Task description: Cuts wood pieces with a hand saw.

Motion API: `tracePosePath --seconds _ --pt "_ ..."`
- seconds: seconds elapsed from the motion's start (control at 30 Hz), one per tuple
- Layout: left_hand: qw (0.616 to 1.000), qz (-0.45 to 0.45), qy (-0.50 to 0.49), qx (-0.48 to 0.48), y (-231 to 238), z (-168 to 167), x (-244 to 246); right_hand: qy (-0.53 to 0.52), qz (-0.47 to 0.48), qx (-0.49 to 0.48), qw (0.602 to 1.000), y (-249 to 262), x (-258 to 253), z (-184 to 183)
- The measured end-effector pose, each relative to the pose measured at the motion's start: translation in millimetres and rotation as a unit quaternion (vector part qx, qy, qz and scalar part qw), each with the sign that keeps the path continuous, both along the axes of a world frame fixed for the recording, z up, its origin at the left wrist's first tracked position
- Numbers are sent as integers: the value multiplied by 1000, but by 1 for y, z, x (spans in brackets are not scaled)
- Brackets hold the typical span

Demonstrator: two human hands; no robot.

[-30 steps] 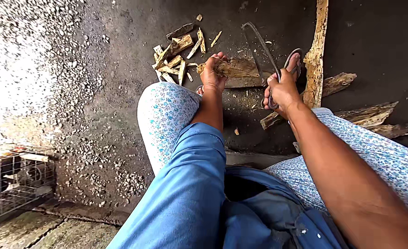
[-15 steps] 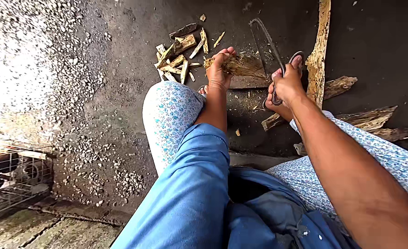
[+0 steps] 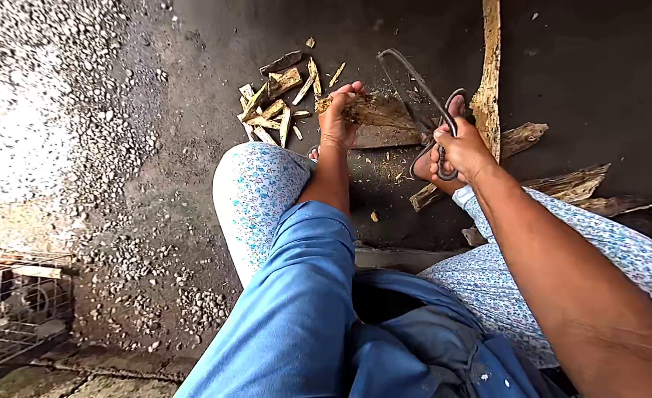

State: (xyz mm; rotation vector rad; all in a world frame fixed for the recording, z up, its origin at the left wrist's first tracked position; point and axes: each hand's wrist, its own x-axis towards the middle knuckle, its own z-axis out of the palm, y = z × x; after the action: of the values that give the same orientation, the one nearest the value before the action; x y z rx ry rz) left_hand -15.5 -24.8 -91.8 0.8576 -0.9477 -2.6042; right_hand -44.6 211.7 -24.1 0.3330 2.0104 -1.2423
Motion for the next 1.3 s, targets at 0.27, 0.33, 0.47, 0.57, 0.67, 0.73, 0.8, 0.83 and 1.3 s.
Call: tracePosePath --seconds 0.27,0.33,0.47,0.57,0.67,0.73,0.8,0.83,1.3 --pt "958 141 -250 6 30 28 -5 84 -14 -22 996 -9 62 -28" --pt "941 186 -284 22 33 28 -5 79 26 11 996 -6 65 -27" --pt "970 157 -182 -33 36 29 -12 108 49 51 992 16 62 -9" --pt "990 99 -60 -85 37 22 -17 83 8 35 996 34 63 7" --pt "989 118 -32 -89 36 19 -18 54 -20 -5 998 43 65 8" --pt "983 158 -35 -83 37 20 -18 52 -25 -13 998 39 68 8" --pt "981 174 -36 -78 37 22 -20 57 -36 -19 998 35 72 8" --pt "980 176 -49 -76 38 25 -22 59 -42 -21 997 35 72 7" --pt "962 200 -141 -121 34 16 -24 27 5 49 998 69 108 56"
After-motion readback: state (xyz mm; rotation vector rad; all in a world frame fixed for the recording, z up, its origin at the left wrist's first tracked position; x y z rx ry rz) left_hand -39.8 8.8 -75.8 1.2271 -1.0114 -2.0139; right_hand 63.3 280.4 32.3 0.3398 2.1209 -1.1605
